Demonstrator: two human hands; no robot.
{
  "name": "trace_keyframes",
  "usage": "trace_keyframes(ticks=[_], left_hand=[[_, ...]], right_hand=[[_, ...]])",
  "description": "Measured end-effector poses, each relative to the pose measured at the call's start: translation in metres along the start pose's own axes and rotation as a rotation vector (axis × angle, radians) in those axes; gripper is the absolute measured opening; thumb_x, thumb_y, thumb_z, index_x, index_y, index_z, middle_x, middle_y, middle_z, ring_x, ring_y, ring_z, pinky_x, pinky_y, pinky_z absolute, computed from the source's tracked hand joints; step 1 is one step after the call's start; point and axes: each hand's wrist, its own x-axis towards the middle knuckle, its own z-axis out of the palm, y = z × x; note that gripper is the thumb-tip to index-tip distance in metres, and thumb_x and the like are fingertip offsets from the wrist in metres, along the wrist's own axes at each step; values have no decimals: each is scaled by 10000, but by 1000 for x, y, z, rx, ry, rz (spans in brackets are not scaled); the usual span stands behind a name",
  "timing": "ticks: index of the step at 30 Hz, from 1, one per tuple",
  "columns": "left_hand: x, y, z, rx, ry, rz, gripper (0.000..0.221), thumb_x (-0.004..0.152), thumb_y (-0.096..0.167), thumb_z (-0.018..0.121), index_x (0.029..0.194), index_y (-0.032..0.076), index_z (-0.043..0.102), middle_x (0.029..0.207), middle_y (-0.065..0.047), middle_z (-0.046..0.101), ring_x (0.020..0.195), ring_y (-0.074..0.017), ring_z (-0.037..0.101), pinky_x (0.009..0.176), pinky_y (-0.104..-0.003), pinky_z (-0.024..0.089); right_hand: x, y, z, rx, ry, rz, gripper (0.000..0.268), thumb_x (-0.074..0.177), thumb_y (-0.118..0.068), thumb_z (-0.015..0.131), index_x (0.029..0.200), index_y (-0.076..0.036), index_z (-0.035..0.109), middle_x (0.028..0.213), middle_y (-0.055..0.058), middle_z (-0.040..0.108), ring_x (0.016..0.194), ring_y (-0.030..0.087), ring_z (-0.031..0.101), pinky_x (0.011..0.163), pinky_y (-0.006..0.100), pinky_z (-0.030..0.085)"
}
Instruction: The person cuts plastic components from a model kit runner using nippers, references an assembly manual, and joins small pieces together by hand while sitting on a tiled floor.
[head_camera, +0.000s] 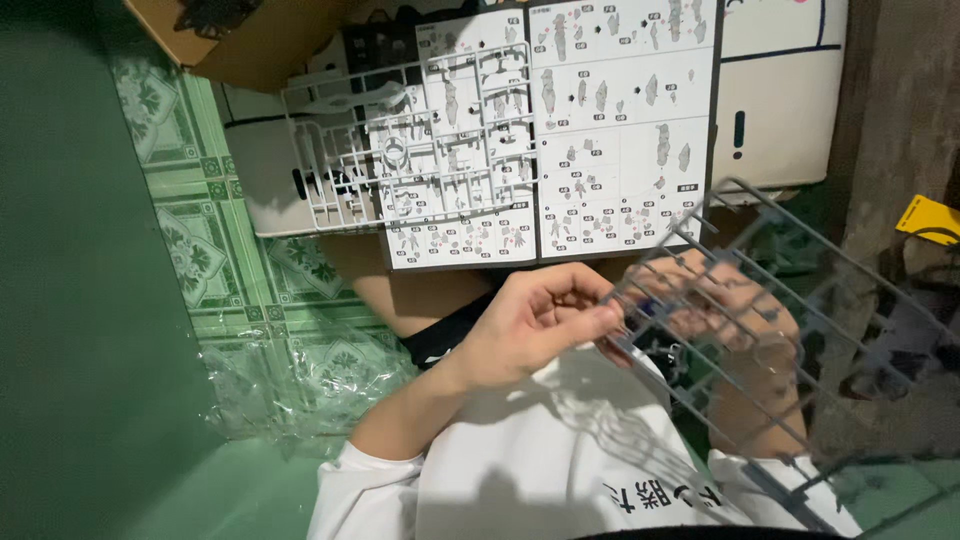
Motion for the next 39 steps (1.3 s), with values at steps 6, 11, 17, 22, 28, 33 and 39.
trace_keyframes(ticks=[6,11,17,22,28,33,39], left_hand=[[29,-11,-27,21,54,101,149,944,137,596,1010,9,559,908,-80,625,756,-269,714,721,-266,573],[50,-6,-38,153,124,112,141,954,163,563,985,38,506,942,-46,558,770,-235,709,729,-241,555],[86,4,-50,213,168,87,136,932,156,580,942,21,569,809,-46,596,736,-222,720,697,-251,565],[110,16,-59,238,327,-31,155,888,172,611,909,19,609,866,-123,683,717,-237,737,685,-299,615],[129,21,-64,253,452,-60,123,900,100,616,916,-22,615,633,-81,634,588,-207,708,451,-215,525],[134,21,-60,242,468,7,121,879,115,631,880,-4,606,612,-67,608,529,-191,688,361,-182,431],[130,24,-54,160,458,-14,166,841,98,673,934,-36,644,783,-133,687,579,-179,677,441,-202,507]], right_hand=[[0,-20,-7,1,6,-75,541,990,-484,724,1253,-38,570,991,46,662,795,150,649,592,244,564],[-38,-28,-21,365,793,-525,1248,566,-230,839,1508,75,80,1508,328,250,1386,473,336,1131,569,324],[-25,-41,-38,-456,757,-112,597,835,-347,734,1213,74,544,466,-54,457,460,28,511,683,228,572],[7,-51,-41,-371,817,33,400,873,-197,664,1185,35,572,927,148,680,606,141,654,592,255,624],[17,-49,-57,-383,820,79,465,874,-189,649,1246,69,547,822,35,653,791,156,692,610,232,595],[11,-47,-67,-420,846,108,422,869,-196,631,1219,31,565,658,13,593,697,126,616,553,240,552],[6,-47,-72,-308,844,54,452,800,-166,678,1185,47,575,934,130,674,702,185,684,489,238,573]])
